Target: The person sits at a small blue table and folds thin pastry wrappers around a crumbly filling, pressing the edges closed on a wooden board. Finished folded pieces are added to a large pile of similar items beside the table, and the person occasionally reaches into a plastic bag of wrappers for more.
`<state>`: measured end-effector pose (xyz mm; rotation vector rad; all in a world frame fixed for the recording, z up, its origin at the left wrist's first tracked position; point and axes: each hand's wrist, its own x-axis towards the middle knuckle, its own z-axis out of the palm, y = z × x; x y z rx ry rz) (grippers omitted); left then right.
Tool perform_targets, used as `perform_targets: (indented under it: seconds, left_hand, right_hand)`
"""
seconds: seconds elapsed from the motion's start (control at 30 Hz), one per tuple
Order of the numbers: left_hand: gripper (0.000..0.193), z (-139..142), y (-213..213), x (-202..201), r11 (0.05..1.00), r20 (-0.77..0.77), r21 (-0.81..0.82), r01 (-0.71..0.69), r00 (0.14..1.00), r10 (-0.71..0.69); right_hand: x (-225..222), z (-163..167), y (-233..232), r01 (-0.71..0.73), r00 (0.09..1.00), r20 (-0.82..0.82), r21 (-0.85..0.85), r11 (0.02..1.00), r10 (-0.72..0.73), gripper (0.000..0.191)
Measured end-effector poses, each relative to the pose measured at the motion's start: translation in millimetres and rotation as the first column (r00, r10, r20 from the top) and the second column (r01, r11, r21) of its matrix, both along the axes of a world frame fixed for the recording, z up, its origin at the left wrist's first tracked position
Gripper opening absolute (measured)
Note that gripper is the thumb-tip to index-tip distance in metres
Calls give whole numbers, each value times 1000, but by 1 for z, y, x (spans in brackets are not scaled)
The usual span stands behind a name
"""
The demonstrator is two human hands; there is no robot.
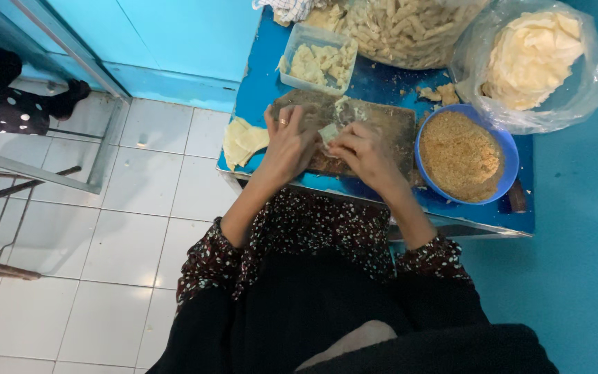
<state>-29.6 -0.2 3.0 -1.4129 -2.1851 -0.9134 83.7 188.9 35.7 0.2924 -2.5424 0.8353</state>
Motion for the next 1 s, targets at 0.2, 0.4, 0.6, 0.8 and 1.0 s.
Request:
perform_targets:
  seconds: [0.2, 0.4, 0.6, 0.8, 1.0]
  left_hand:
    - [26, 2, 13, 1, 997, 245, 34, -67, 968, 56]
    - [16, 2, 3, 7, 994, 156, 107, -1, 988, -15]
    - [12, -2, 11, 9, 995, 116, 74, -69, 991, 60]
    - [17, 0, 8, 14, 987, 117, 151, -49, 993, 32]
    - [8, -7, 15, 15, 990, 64, 66, -124, 991, 120]
  right_hand:
    - [-16, 0, 4, 171, 981, 67, 113, 979, -180, 12]
    - [-11, -10, -5, 275, 918, 350, -228, 934, -185, 20]
    - [14, -10, -18, 275, 955, -180, 255, 927, -234, 8]
    - [5, -10, -25, 389, 921, -145, 269, 881, -363, 9]
    - [5, -4, -24, 398, 916, 59, 11, 917, -398, 19]
